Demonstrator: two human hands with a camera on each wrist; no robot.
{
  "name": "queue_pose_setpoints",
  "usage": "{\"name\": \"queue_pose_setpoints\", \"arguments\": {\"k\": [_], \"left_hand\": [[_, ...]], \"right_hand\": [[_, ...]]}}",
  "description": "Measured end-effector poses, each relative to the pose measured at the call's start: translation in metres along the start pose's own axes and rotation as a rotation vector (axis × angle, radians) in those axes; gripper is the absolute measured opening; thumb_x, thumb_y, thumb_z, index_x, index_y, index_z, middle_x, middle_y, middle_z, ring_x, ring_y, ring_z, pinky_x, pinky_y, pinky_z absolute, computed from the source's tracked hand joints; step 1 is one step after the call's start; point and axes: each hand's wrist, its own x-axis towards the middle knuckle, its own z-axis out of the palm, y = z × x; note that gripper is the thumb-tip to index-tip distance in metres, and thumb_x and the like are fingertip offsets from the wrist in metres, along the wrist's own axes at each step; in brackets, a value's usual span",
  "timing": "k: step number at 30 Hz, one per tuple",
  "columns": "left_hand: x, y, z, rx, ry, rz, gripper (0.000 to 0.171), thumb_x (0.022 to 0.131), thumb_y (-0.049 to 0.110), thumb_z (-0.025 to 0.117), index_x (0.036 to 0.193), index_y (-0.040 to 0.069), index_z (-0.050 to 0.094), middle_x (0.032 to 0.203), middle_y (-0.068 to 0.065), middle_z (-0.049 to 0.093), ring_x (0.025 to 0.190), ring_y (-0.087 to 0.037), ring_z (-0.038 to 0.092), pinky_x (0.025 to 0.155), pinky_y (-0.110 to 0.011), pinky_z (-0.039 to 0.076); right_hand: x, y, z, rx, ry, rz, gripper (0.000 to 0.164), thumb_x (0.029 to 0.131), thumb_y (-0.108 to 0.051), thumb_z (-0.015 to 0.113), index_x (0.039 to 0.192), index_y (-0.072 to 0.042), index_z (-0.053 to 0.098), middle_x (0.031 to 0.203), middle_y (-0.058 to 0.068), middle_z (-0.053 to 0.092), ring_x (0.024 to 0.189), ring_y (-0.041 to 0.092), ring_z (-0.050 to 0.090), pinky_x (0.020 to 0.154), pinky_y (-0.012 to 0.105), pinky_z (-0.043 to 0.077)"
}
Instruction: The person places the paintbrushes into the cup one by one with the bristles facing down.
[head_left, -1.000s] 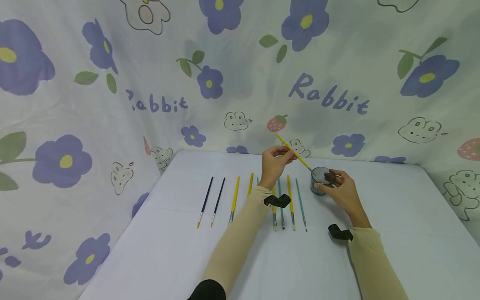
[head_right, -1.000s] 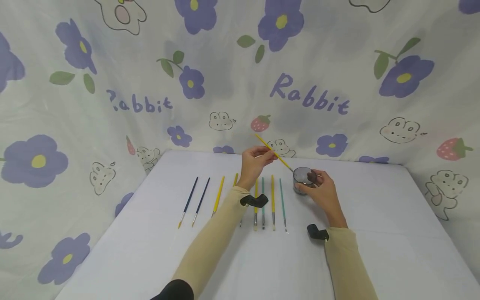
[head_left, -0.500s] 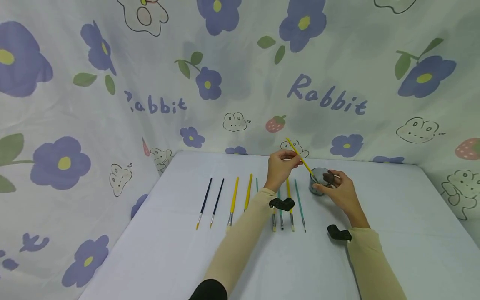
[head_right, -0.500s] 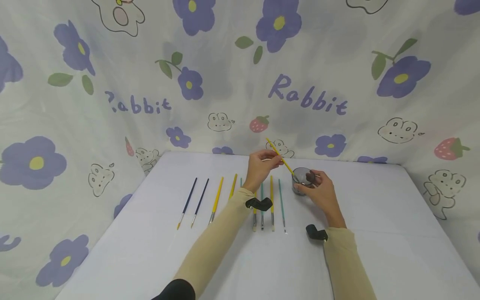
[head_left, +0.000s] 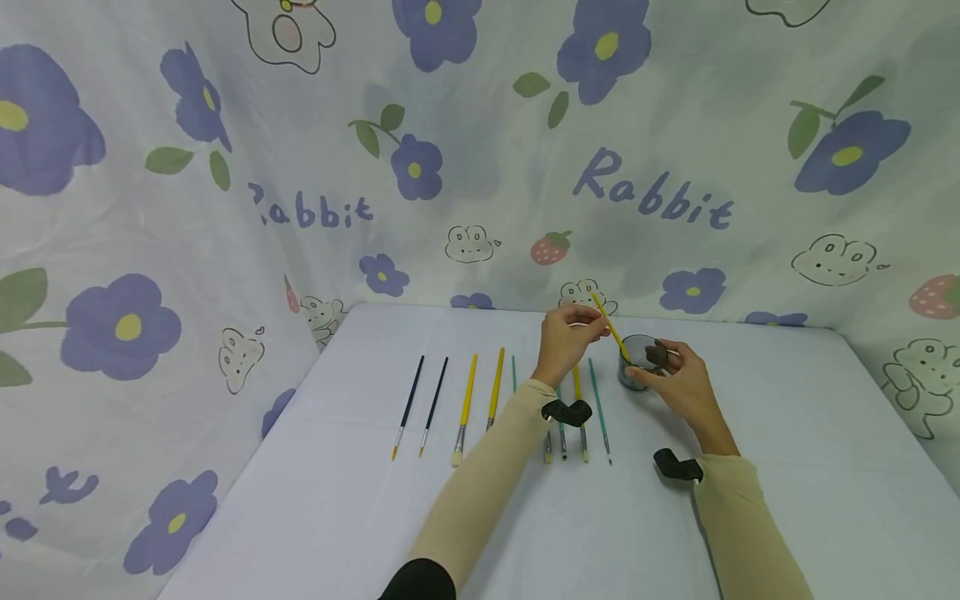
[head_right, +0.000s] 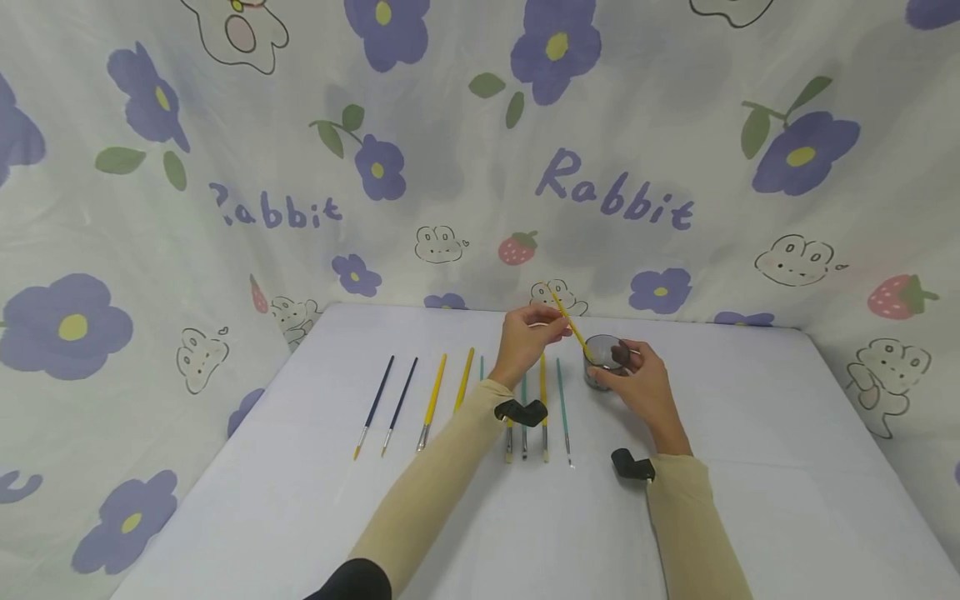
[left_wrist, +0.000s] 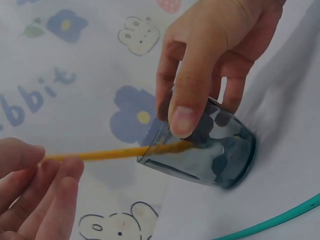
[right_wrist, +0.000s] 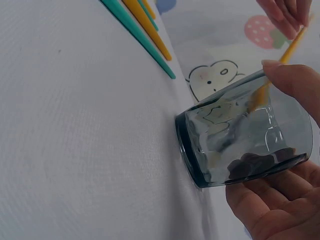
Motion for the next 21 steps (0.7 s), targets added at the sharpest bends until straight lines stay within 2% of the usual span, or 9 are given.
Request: {"name": "queue_pose_setpoints", "arguments": {"k": [6, 12, 18, 21], "left_hand": [[-0.001, -0.001, 0.0, 0.01, -0.007, 0.007, 0.011, 0.095, 0.006, 0.074, 0.102, -0.001, 0.075, 0.101, -0.018, 0.076, 0.089, -0.03, 0.08, 0.08, -0.027, 0.066], [-0.002, -0.001, -0.004, 0.019, -0.008, -0.001, 0.015, 0.095, 0.009, 0.075, 0.106, -0.001, 0.075, 0.102, -0.016, 0.077, 0.089, -0.027, 0.08, 0.081, -0.027, 0.066], [-0.005, -0.003, -0.018, 0.051, -0.01, -0.002, 0.014, 0.095, 0.011, 0.075, 0.105, 0.002, 0.075, 0.102, -0.015, 0.078, 0.088, -0.024, 0.08, 0.08, -0.027, 0.066], [-0.005, -0.003, -0.029, 0.066, 0.003, -0.007, 0.014, 0.094, 0.011, 0.076, 0.105, 0.003, 0.075, 0.102, -0.017, 0.078, 0.085, -0.022, 0.079, 0.078, -0.027, 0.066]], "right_hand": [[0.0, 0.0, -0.001, -0.016, 0.006, -0.009, 0.097, 0.085, -0.043, 0.085, 0.156, -0.001, 0.034, 0.152, 0.024, 0.054, 0.145, 0.039, 0.051, 0.117, 0.054, 0.046], [0.0, 0.001, -0.001, -0.024, 0.01, -0.016, 0.099, 0.084, -0.044, 0.085, 0.157, -0.001, 0.034, 0.151, 0.025, 0.054, 0.144, 0.041, 0.051, 0.117, 0.056, 0.045], [0.0, 0.002, 0.0, -0.025, 0.005, -0.017, 0.099, 0.084, -0.044, 0.085, 0.157, -0.001, 0.034, 0.151, 0.024, 0.055, 0.144, 0.04, 0.051, 0.116, 0.054, 0.046], [-0.001, 0.001, 0.0, -0.03, 0.005, -0.015, 0.097, 0.085, -0.043, 0.085, 0.157, -0.002, 0.034, 0.151, 0.023, 0.055, 0.144, 0.038, 0.052, 0.113, 0.046, 0.049]]}}
